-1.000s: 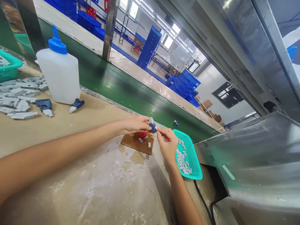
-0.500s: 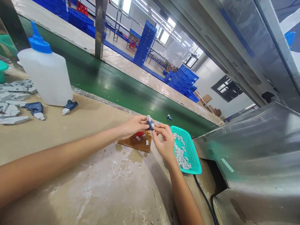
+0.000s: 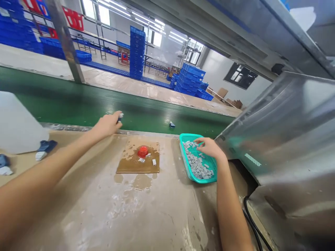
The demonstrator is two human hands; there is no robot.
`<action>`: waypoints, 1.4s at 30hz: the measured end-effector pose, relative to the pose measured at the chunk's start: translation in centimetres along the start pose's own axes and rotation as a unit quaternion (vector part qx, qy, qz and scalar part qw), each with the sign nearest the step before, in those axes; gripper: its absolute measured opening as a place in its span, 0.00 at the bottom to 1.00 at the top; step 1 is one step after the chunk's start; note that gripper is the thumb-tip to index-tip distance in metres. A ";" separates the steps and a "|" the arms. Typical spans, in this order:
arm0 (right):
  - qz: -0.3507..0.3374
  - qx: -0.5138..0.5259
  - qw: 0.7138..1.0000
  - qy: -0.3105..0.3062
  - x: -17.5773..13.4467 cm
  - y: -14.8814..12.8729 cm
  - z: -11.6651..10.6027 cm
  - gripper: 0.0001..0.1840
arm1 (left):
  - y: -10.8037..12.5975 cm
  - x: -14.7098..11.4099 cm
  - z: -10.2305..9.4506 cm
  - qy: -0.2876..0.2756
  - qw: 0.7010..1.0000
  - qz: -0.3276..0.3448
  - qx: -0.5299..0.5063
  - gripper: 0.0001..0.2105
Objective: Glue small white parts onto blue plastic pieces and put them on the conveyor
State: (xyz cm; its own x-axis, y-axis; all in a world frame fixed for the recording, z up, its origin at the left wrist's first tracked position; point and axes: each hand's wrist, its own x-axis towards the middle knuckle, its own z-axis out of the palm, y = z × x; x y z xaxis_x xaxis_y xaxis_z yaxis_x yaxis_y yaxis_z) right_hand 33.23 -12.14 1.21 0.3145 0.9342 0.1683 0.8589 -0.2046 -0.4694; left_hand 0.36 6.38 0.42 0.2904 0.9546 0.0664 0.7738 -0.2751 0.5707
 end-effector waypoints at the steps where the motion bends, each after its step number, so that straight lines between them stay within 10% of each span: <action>1: 0.001 -0.004 0.999 -0.043 -0.2 0.8 0.1 0.17 | -0.1 1.1 0.1 0.003 0.999 -0.010 0.054 0.26; 7: -0.027 0.019 0.990 -0.137 -0.3 1.1 2.3 0.19 | 4.9 5.6 4.0 0.002 0.987 -0.015 0.159 0.34; 16: -0.049 0.062 0.990 -0.119 -0.1 1.1 1.6 0.16 | 15.0 6.9 11.5 -0.150 0.984 0.067 0.061 0.14; 23: -0.053 0.151 0.987 0.003 -0.2 -1.3 0.8 0.12 | 11.8 3.9 6.7 -0.131 0.976 0.019 -0.171 0.08; 27: -0.105 0.334 0.932 0.091 -1.0 -6.2 2.3 0.02 | 10.5 -1.0 4.0 -0.156 0.931 0.019 -0.329 0.06; 34: -0.317 0.225 0.901 0.194 -4.2 -12.6 5.1 0.08 | 8.3 -9.0 3.0 -0.336 0.726 -0.006 -0.600 0.09; 42: -0.373 0.203 0.879 0.215 -3.8 -14.5 6.1 0.08 | 6.9 -8.5 0.8 -0.272 0.765 0.018 -0.583 0.13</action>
State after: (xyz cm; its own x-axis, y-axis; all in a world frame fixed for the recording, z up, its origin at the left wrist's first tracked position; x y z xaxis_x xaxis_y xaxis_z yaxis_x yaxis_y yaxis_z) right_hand 17.16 -10.94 2.08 -0.0766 0.5497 0.8319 0.7029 0.6215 -0.3460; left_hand 3.72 -3.73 3.14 0.7367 0.6726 -0.0702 -0.1764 0.2913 0.9402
